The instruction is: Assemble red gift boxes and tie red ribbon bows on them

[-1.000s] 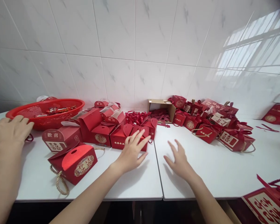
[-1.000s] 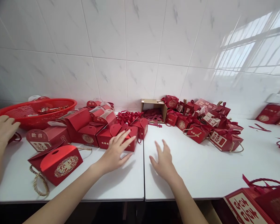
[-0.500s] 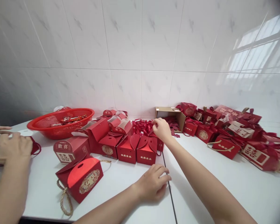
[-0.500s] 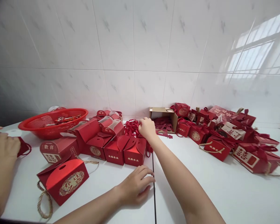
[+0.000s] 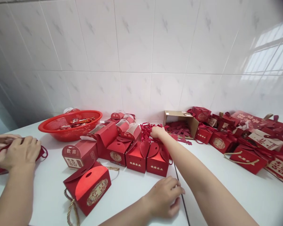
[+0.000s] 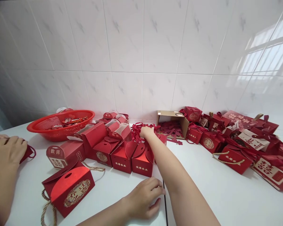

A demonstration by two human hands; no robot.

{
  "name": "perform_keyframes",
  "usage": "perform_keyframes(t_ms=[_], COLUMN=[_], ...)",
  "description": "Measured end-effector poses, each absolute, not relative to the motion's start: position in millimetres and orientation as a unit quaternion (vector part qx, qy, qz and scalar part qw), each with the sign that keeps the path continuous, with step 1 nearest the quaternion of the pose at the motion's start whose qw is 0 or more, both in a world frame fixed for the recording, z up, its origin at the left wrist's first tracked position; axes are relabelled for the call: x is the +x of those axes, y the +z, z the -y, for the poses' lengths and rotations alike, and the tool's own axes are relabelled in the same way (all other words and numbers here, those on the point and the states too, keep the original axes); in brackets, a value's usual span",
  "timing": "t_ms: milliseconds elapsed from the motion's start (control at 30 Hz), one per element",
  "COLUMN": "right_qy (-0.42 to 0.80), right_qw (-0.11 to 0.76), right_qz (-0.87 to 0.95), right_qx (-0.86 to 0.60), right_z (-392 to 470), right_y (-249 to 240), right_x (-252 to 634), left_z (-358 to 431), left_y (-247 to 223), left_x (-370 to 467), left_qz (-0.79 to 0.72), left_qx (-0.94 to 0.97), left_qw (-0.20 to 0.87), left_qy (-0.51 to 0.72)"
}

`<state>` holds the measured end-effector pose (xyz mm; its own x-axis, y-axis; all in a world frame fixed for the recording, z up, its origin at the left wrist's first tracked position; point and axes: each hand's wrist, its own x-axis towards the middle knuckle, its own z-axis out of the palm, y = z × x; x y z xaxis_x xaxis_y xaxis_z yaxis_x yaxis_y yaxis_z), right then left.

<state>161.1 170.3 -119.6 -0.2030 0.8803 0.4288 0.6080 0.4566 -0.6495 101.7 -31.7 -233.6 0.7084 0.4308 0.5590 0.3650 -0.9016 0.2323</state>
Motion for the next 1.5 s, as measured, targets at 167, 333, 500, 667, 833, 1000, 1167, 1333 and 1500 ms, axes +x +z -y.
perform_keyframes(t_ms=[167, 333, 500, 667, 833, 1000, 1167, 1333, 1500], right_qy=[0.209, 0.224, 0.201, 0.083, -0.004, -0.052, -0.022, -0.018, 0.004], right_qw=[0.47, 0.599, 0.698, 0.777, 0.824, 0.773, 0.623, 0.553, 0.574], right_qz=[0.696, 0.633, 0.612, 0.559, 0.477, 0.487, 0.524, 0.527, 0.497], right_qx=[-0.5, -0.436, -0.312, -0.275, -0.307, -0.404, -0.58, -0.646, -0.651], right_z=[-172, -141, -104, -85, -61, -44, -46, -50, -46], right_y=[-52, 19, 53, 81, 120, 130, 98, 52, 17], right_x=[195, 228, 266, 313, 367, 412, 425, 424, 423], left_z=[33, 36, 39, 40, 41, 43, 42, 30, 12], left_y=[-226, -225, -222, -220, -217, -217, -217, -195, -172], left_x=[102, 102, 100, 100, 100, 102, 101, 94, 92], left_qz=[-0.228, -0.248, -0.261, -0.273, -0.278, -0.284, -0.303, -0.416, -0.538], left_qx=[0.918, 0.912, 0.91, 0.908, 0.909, 0.907, 0.895, 0.818, 0.767], left_qw=[0.061, 0.081, 0.089, 0.092, 0.086, 0.064, 0.01, -0.08, -0.148], left_qy=[0.32, 0.316, 0.311, 0.304, 0.297, 0.304, 0.328, 0.388, 0.318])
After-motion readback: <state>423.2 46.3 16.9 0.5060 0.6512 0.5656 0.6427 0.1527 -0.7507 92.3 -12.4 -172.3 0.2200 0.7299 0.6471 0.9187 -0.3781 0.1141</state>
